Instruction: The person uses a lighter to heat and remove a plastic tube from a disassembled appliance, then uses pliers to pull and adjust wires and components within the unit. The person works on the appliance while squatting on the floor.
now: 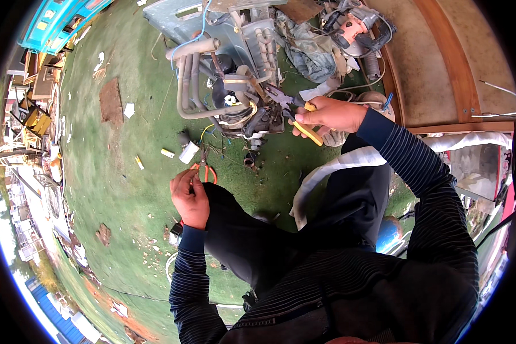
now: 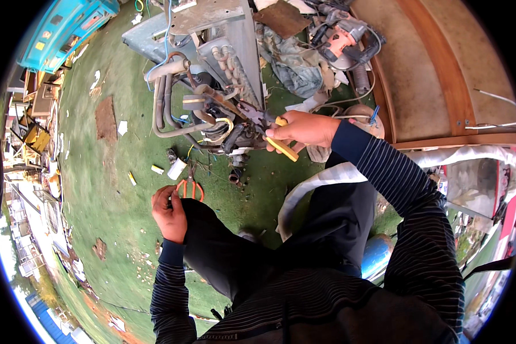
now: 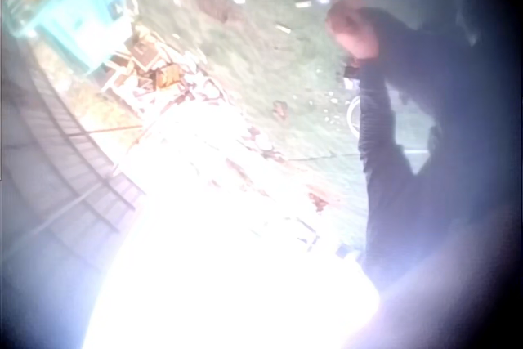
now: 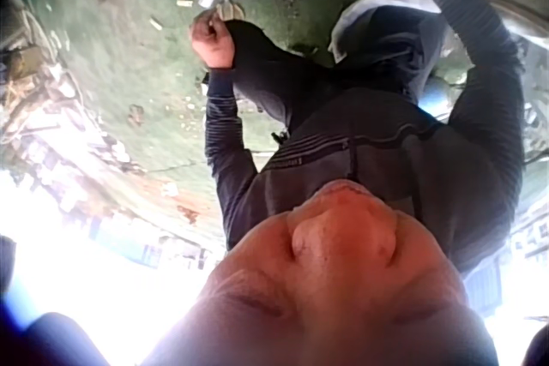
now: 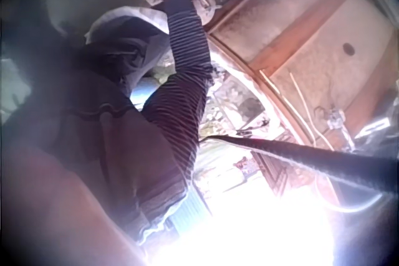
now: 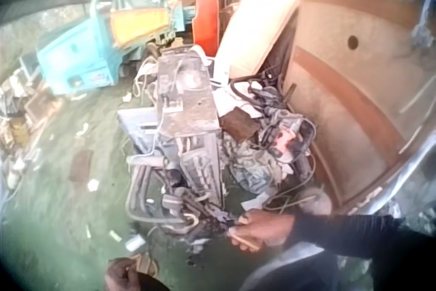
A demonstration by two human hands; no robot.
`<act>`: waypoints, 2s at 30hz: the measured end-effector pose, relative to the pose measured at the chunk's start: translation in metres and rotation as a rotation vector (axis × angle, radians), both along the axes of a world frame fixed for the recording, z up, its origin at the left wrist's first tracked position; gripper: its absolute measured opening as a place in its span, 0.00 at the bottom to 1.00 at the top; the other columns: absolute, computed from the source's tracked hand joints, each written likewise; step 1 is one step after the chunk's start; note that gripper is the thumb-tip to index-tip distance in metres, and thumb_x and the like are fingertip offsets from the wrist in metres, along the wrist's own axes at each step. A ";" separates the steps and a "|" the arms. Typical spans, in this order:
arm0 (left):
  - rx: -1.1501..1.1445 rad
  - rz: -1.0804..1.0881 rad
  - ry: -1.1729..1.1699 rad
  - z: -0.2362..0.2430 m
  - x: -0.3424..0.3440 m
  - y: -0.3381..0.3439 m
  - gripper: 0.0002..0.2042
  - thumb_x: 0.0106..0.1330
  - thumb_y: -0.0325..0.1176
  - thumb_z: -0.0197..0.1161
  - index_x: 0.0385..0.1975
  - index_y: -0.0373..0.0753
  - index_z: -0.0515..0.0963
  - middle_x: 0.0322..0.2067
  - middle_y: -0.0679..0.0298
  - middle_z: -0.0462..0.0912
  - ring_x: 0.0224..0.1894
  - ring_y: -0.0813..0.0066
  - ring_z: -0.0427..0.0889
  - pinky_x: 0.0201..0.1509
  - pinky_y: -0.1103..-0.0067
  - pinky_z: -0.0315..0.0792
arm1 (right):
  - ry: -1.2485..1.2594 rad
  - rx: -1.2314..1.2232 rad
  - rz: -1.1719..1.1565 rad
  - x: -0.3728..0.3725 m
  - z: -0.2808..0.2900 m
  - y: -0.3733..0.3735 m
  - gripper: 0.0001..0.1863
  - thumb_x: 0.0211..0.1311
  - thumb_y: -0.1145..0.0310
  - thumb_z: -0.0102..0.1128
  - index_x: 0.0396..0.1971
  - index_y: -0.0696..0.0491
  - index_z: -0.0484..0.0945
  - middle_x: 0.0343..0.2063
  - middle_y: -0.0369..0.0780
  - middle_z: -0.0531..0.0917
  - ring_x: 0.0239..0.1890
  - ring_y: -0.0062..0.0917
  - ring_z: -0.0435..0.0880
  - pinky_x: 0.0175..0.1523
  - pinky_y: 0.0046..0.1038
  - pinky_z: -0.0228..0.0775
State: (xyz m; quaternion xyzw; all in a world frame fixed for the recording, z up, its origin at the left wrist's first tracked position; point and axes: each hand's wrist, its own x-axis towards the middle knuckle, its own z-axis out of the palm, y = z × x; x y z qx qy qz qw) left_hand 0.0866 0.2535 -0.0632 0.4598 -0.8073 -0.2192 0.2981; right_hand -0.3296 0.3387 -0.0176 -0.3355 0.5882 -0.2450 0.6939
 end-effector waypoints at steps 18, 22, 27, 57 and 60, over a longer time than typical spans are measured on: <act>0.034 0.043 -0.006 0.003 0.004 0.006 0.06 0.67 0.22 0.64 0.41 0.33 0.85 0.42 0.55 0.87 0.45 0.54 0.82 0.53 0.65 0.75 | -0.307 -0.055 0.032 -0.037 -0.024 -0.007 0.24 0.78 0.60 0.60 0.62 0.62 0.70 0.49 0.41 0.81 0.50 0.28 0.86 0.53 0.33 0.83; 0.006 0.044 -0.029 0.005 0.010 0.008 0.06 0.70 0.24 0.62 0.40 0.31 0.84 0.42 0.54 0.87 0.45 0.57 0.82 0.48 0.69 0.76 | -0.419 -0.015 0.044 -0.030 -0.019 -0.010 0.24 0.77 0.61 0.61 0.63 0.61 0.70 0.50 0.40 0.82 0.48 0.30 0.86 0.53 0.37 0.83; 0.042 0.043 -0.034 0.005 0.006 0.007 0.06 0.70 0.24 0.62 0.41 0.31 0.84 0.43 0.54 0.87 0.46 0.57 0.82 0.50 0.68 0.75 | -0.532 0.005 -0.002 -0.037 -0.033 -0.008 0.22 0.75 0.65 0.62 0.61 0.60 0.70 0.46 0.42 0.81 0.42 0.27 0.86 0.46 0.33 0.83; 0.065 0.041 -0.058 0.004 -0.003 0.005 0.06 0.68 0.23 0.63 0.40 0.34 0.84 0.41 0.56 0.87 0.43 0.56 0.81 0.48 0.66 0.75 | 0.991 -0.560 -0.363 0.064 -0.060 0.003 0.21 0.57 0.70 0.68 0.46 0.61 0.68 0.32 0.58 0.83 0.37 0.58 0.84 0.43 0.52 0.78; 0.047 0.033 -0.068 0.002 0.000 0.004 0.06 0.68 0.24 0.63 0.40 0.34 0.84 0.41 0.56 0.87 0.43 0.56 0.81 0.47 0.67 0.75 | 1.051 -0.572 -0.357 0.065 -0.064 0.001 0.23 0.56 0.70 0.70 0.46 0.60 0.68 0.37 0.57 0.83 0.39 0.57 0.85 0.43 0.50 0.78</act>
